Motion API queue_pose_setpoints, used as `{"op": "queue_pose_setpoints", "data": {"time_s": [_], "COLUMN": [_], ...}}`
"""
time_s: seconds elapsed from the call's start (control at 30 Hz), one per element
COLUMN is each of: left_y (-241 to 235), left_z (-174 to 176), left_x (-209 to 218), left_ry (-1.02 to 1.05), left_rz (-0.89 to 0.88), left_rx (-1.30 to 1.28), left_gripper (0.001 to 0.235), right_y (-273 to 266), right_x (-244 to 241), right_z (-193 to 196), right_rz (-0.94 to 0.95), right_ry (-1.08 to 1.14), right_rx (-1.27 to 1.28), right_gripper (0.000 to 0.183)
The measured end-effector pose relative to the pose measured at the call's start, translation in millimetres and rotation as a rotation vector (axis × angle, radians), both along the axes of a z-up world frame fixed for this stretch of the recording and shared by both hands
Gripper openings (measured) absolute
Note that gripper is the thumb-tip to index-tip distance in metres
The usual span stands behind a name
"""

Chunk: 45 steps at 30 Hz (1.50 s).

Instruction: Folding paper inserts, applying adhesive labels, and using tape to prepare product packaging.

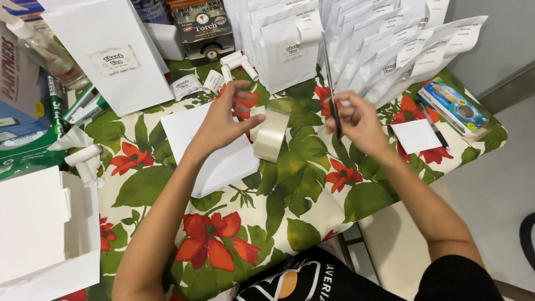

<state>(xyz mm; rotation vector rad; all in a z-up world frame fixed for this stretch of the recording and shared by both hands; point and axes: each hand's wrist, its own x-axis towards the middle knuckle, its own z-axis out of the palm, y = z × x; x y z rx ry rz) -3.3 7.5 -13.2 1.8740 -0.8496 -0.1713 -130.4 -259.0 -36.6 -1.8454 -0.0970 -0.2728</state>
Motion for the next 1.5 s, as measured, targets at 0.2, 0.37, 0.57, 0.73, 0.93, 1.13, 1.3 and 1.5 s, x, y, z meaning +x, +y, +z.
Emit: {"op": "queue_pose_setpoints", "data": {"time_s": [0.2,0.37,0.57,0.73,0.93,1.13,1.3,1.5], "left_y": [-13,-24,-34,-46,-45,-49,-37,-35], "left_z": [-2,8,8,-2,4,-1,-15,-28], "left_x": [15,18,15,23,15,4,9,3], "left_ry": [-0.047,-0.109,-0.129,-0.138,-0.14,-0.26,-0.289,-0.147], "left_rz": [-0.047,-0.156,-0.193,-0.202,-0.129,-0.032,0.028,0.109], "left_rx": [-0.049,-0.051,-0.012,0.01,-0.041,-0.042,-0.171,-0.343], "left_gripper": [0.058,0.056,0.055,0.053,0.047,0.042,0.042,0.039], "right_y": [52,56,59,75,101,131,109,74], "right_x": [-16,-21,-23,-23,-8,6,12,16], "right_z": [-46,-42,-42,-38,-53,-74,-73,-83], "right_rz": [-0.06,-0.04,-0.051,-0.116,-0.249,-0.289,-0.274,-0.236], "right_ry": [-0.037,-0.091,-0.051,-0.027,-0.162,-0.044,-0.095,-0.086], "right_rx": [0.385,0.394,0.365,0.386,0.446,0.463,0.467,0.468], "right_gripper": [0.042,0.044,0.041,0.044,0.079,0.076,0.066,0.061]}}
